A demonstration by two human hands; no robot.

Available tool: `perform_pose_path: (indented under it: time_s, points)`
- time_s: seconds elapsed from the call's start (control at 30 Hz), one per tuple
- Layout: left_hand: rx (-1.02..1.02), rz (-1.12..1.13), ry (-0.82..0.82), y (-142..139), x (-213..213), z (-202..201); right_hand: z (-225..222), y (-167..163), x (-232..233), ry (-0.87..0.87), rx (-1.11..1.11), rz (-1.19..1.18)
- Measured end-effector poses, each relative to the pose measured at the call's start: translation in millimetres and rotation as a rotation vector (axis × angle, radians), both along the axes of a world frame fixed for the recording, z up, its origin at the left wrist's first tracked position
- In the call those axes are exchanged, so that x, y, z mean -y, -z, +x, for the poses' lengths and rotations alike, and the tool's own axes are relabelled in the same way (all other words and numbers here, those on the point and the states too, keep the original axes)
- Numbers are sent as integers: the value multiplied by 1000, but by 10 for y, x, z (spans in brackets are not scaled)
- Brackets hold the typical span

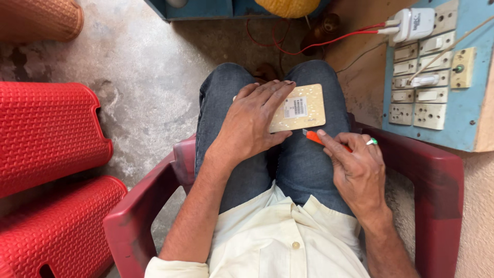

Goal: The person sits on a chair and handles a small phone and its battery, then uses an orange pry tool to pry open the back cover of a smartphone resting on their lap, working around the edges and lifting the cover off to expose the internal components.

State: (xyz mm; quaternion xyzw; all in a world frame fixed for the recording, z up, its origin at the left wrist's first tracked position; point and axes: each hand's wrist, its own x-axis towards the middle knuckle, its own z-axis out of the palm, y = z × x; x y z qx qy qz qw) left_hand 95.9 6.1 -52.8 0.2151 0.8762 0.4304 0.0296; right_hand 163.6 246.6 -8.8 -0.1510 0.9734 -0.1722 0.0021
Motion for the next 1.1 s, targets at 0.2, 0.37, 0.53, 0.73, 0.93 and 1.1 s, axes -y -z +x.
perform_pose_path:
  time_s: [0.2,0.37,0.53,0.73,0.93,1.1]
  points:
    - [-33,12,-1,88,16,41,44,21,-48,-9,3,129]
    - [-35,35,-2,73,19,14,19,43,-48,6,-24,145]
    - [-30,36,1,70,19,12,3,43,-50,2,-19,166]
    - [-37,35,-7,92,18,20,29,62,-67,6,-26,142]
    - [-30,27,-14,93,5,15,23,97,-74,5,-23,160]
    - [-23,37,-15,98,12,19,37,95,-78,5,-20,160]
